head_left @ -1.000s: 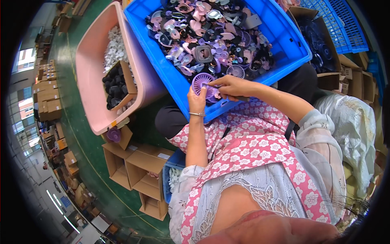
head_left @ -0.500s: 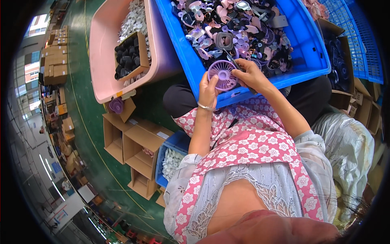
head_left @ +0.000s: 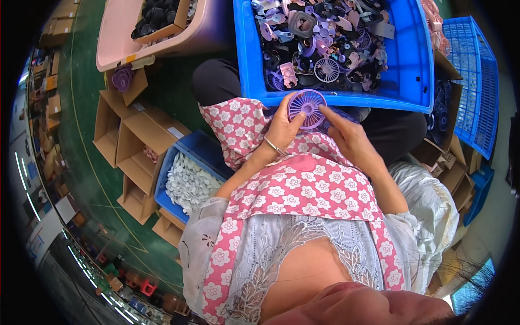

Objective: The person takes plastic fan parts from a crate, trims excess plastic from each piece using a handheld tool, and places the finished parts into containers.

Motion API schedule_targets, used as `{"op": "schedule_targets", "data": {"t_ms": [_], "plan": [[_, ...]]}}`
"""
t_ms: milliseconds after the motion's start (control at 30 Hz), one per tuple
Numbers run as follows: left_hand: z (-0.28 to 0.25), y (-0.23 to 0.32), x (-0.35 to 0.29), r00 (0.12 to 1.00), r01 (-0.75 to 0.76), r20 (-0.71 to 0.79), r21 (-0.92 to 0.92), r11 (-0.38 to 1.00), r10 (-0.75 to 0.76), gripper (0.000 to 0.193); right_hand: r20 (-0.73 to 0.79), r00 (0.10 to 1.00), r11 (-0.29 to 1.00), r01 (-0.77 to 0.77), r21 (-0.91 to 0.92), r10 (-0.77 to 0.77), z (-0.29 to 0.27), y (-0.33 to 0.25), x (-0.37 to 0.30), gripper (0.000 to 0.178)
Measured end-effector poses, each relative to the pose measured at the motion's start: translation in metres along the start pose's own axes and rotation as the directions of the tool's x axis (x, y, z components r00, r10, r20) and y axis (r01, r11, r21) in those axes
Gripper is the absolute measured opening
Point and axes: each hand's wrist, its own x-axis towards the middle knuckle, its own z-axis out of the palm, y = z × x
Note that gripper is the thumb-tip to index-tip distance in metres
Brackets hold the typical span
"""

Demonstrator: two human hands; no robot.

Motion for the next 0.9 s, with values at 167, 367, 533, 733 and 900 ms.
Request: {"op": "schedule_targets", "data": {"t_ms": [167, 367, 533, 733, 900], "plan": [[-0.003, -0.002, 0.012, 0.99, -0.137, 0.076, 0.255, 0.957, 0.122, 0.044, 0.031, 0.987, 0.971, -0.151, -0.183, 0.16, 0.017, 0.008, -0.015, 0.049], [0.011, 0.001, 0.019, 0.996, -0.037, 0.082, 0.122, 0.992, 0.027, 0.04, 0.018, 0.976, 0.905, -0.194, -0.379, 0.217, 0.021, 0.008, -0.01, 0.055], [0.015, 0.009, 0.018, 0.994, 0.009, 0.104, 0.066, 0.998, -0.016, 0.041, 0.013, 0.96, 0.83, -0.236, -0.505, 0.281, 0.019, -0.002, -0.012, 0.06], [0.008, 0.0, 0.021, 0.991, -0.063, 0.127, 0.175, 0.983, 0.041, 0.039, 0.007, 0.967, 0.807, -0.208, -0.553, 0.254, 0.017, -0.005, -0.01, 0.061], [0.016, 0.015, 0.021, 0.99, 0.076, 0.108, 0.107, 0.991, -0.087, 0.039, 0.042, 0.955, 0.747, -0.202, -0.634, 0.293, 0.009, -0.014, -0.002, 0.061]]}}
